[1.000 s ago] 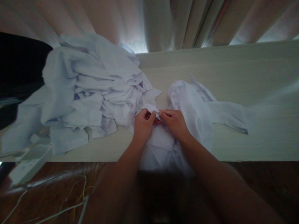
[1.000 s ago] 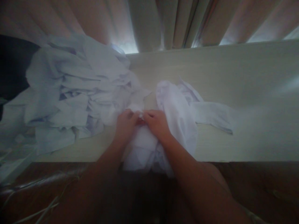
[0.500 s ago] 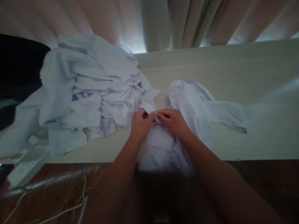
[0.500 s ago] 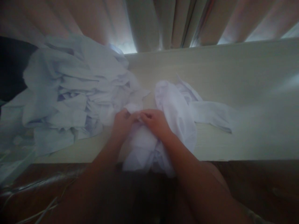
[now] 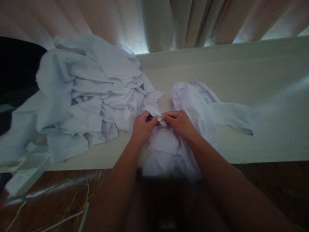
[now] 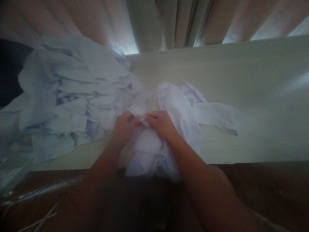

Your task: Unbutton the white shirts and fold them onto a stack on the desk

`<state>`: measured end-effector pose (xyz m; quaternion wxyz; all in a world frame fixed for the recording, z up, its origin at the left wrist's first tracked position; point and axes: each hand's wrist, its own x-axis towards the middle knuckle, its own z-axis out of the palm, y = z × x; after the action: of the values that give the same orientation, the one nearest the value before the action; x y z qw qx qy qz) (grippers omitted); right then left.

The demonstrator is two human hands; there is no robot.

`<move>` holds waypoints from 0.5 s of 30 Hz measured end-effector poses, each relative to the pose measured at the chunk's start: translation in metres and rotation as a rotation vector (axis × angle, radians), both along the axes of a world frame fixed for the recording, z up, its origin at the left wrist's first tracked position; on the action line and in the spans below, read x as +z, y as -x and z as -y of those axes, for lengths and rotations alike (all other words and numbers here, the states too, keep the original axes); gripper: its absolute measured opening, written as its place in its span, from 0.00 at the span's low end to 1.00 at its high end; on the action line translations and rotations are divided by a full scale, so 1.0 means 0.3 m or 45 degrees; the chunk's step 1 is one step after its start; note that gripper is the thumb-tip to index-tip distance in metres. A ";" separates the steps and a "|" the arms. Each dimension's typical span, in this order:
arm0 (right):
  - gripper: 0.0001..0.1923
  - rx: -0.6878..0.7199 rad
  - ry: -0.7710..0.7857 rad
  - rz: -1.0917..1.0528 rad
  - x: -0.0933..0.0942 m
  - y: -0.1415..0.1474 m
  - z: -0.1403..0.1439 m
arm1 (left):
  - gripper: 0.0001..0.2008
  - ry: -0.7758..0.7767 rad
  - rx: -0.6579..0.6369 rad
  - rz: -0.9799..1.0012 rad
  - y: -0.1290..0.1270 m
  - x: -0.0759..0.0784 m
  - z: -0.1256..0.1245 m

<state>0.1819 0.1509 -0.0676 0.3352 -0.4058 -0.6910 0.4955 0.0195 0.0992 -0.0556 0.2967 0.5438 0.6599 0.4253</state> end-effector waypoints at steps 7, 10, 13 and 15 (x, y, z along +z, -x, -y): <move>0.11 -0.119 -0.269 0.068 -0.005 0.016 0.022 | 0.11 0.008 0.118 0.023 -0.029 0.031 0.011; 0.12 -0.229 -0.398 0.123 -0.008 0.021 0.031 | 0.11 0.009 0.096 -0.023 -0.026 0.032 0.007; 0.11 -0.211 -0.451 0.220 -0.003 0.019 0.032 | 0.10 0.032 0.056 -0.097 -0.017 0.027 0.003; 0.09 -0.155 -0.454 0.263 0.005 0.014 0.029 | 0.11 0.050 0.029 -0.135 -0.012 0.024 0.004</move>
<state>0.1776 0.1424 -0.0661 0.3585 -0.4297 -0.7725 0.3002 0.0232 0.0980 -0.0485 0.2672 0.5521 0.6890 0.3860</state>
